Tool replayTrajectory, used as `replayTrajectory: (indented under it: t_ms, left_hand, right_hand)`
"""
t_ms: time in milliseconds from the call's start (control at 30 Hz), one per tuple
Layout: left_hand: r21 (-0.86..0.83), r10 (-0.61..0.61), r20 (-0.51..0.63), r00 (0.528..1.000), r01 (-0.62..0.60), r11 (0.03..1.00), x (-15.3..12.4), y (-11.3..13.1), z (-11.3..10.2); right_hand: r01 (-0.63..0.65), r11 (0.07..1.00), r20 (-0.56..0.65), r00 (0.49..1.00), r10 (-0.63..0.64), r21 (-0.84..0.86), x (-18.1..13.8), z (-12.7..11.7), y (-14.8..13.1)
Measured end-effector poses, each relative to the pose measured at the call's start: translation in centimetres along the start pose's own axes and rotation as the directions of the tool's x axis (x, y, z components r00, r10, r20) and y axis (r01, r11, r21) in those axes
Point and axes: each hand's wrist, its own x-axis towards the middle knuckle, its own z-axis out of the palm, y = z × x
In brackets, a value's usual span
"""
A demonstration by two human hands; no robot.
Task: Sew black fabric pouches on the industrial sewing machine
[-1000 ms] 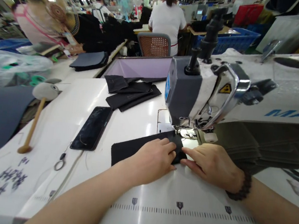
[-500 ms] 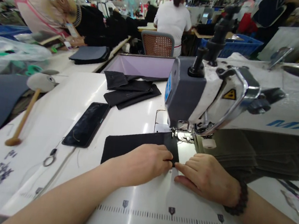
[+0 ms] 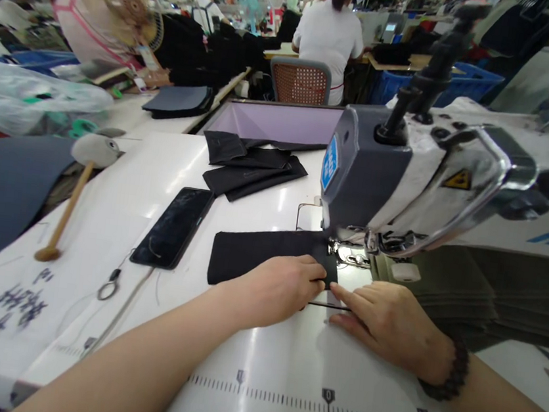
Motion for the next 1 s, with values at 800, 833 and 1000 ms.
replayTrajectory:
  t_ms: [800, 833, 1000]
  left_hand:
    - [0.095, -0.1, -0.188, 0.977, 0.12, 0.988, 1.5, -3.2, 1.9]
    - [0.097, -0.102, -0.187, 0.977, 0.122, 0.988, 1.5, -3.3, 2.0]
    - [0.099, -0.101, -0.168, 0.98, 0.119, 0.988, 1.3, -3.1, 1.9]
  right_hand:
    - [-0.213, 0.973, 0.021, 0.976, 0.215, -0.089, 0.8, 1.0, 0.4]
    - [-0.211, 0.973, 0.023, 0.977, 0.214, -0.09, 0.8, 0.9, 0.4]
    - [-0.206, 0.974, 0.002, 0.978, 0.208, -0.093, 1.0, 0.7, 0.3]
